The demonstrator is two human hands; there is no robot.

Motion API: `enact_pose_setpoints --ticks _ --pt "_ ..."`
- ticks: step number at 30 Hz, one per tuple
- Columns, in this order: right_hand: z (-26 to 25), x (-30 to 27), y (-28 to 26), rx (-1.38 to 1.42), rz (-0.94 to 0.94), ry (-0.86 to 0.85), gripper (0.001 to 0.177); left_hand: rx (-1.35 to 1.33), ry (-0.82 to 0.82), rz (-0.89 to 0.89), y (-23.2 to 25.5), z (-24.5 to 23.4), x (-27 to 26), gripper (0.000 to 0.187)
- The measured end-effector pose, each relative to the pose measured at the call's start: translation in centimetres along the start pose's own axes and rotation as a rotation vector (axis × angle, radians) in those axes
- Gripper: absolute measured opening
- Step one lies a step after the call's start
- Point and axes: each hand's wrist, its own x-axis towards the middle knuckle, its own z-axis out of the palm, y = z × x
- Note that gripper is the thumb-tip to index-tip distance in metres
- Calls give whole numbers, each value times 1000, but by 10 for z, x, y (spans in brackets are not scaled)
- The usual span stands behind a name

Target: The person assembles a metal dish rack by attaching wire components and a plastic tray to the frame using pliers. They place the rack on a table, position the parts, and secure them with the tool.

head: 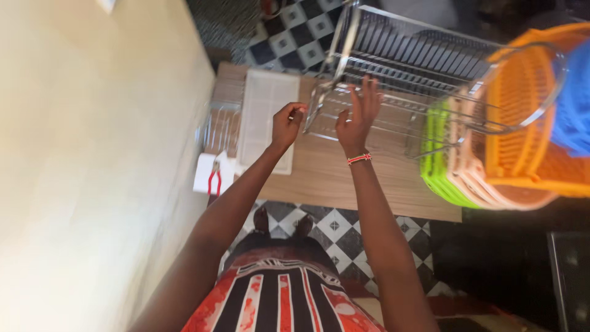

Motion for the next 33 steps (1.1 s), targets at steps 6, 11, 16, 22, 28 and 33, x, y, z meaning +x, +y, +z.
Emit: enact_pose_setpoints --ticks 6,11,16,22,28,33 --pt "54 -69 -37 393 42 -4 42 -25 188 -112 -53 -43 -43 15" --pt "135 -158 -47 963 638 -542 34 6 375 -157 -116 -90 -106 18" --pt "178 -242 -47 1027 840 -833 33 490 603 -444 -172 -160 -180 17" --pt "193 -277 -58 1042 916 -878 33 889 423 -681 -210 -223 -210 28" --pt "196 -304 -60 1002 1039 -819 30 1288 227 -623 -242 -250 -207 29" --pt "180 -335 -63 948 1014 -761 32 1280 186 -591 -256 -267 -196 36"
